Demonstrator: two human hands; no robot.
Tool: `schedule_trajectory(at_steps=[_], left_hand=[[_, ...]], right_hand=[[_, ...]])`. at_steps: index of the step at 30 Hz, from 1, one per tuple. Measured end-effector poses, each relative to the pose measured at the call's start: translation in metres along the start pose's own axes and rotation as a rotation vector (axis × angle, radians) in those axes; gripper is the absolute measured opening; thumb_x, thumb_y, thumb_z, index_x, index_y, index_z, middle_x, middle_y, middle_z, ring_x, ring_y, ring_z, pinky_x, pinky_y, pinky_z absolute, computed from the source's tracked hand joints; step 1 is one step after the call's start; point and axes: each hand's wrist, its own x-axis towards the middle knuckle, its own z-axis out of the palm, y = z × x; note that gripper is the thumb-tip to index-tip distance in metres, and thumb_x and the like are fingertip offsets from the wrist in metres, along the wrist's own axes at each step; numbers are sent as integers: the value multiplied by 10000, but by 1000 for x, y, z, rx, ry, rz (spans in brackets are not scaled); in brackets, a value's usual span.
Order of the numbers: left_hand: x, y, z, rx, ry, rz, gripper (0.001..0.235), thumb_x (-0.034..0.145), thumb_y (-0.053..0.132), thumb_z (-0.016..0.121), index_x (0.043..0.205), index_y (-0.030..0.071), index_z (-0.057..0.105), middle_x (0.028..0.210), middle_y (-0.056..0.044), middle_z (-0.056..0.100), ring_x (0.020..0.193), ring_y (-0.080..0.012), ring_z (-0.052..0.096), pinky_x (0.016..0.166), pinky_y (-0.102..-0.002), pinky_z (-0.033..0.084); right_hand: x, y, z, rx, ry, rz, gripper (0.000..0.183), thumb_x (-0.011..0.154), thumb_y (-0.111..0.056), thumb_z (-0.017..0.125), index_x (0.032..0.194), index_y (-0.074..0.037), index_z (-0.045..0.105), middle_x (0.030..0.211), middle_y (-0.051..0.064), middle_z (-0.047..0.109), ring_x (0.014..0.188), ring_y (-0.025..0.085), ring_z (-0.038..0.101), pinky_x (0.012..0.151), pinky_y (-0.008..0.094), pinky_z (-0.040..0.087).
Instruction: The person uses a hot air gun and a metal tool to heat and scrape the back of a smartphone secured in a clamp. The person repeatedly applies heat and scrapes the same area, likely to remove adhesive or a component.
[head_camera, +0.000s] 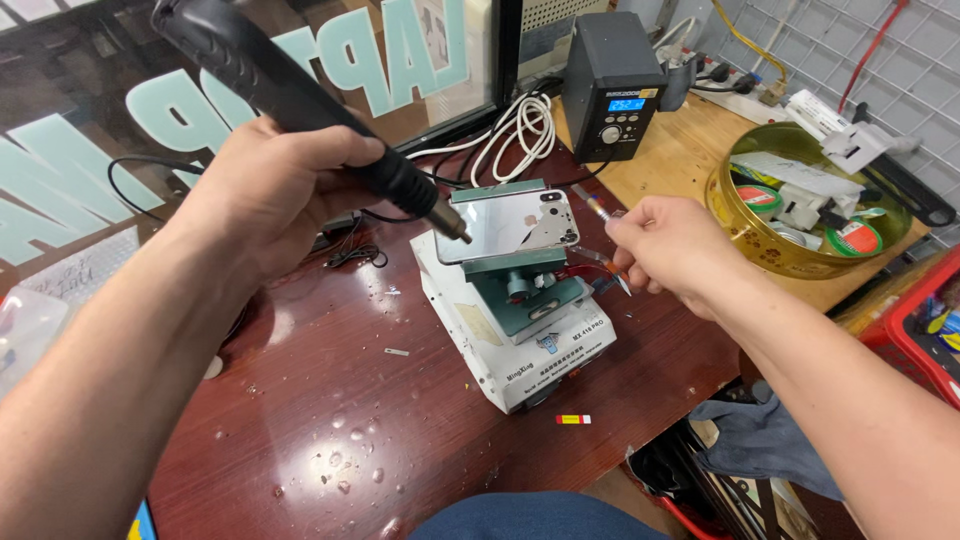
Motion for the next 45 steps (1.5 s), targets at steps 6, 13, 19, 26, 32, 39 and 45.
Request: schedule_trajectory(at_steps=[6,13,19,26,32,39,45], left_hand=[[-30,-4,-27,27,109,-99,57,869,9,667,920,-1,645,966,-128,716,914,-283,766,917,-455,674],[-23,-7,-19,-72,85,-80,70,874,31,666,918,-6,627,979,-146,734,939,-282,780,902,-430,689],[20,-13,25,-87,23,86,128,863,12,715,958,-2,630,981,-142,695,889,-259,747,845,-413,689],[41,-22,58,39,2,111,210,837,28,732,1005,-44,627,963,-158,715,873,-260,790,788,-366,714],[51,-27,67,29,8,72,258,812,1,743,1040,-59,638,966,-157,725,871,-263,778,789,-381,692],[51,-27,70,-30,-32,48,267,797,-30,726,1043,-67,629,979,-174,728,872,-275,782,817,-405,706],[52,-25,67,62,-4,54,277,812,-15,737,1057,-64,617,1007,-169,719,897,-263,787,843,-369,707]], right_hand=[[-29,-11,5,-229,22,-138,142,934,-157,673,995,-33,706,793,91,760,533,142,594,479,313,458],[-40,-18,5,-292,-37,-163,136,914,-159,678,942,-33,719,761,77,773,503,145,585,471,311,457],[-33,-24,4,-483,-30,-203,154,948,-197,672,932,-48,707,739,60,772,548,147,664,520,345,510],[-18,-22,-4,-605,-43,-293,148,913,-213,692,931,-69,720,740,70,782,599,186,740,616,365,572],[-23,-15,0,-726,94,-534,170,903,-244,711,1010,-114,738,814,144,742,787,345,723,733,460,555],[-24,-19,-5,-723,98,-603,180,915,-254,691,1034,-129,742,838,153,752,814,368,722,753,482,553],[-30,-17,4,-706,160,-560,167,918,-243,697,1013,-116,748,849,160,749,841,376,714,771,488,545]])
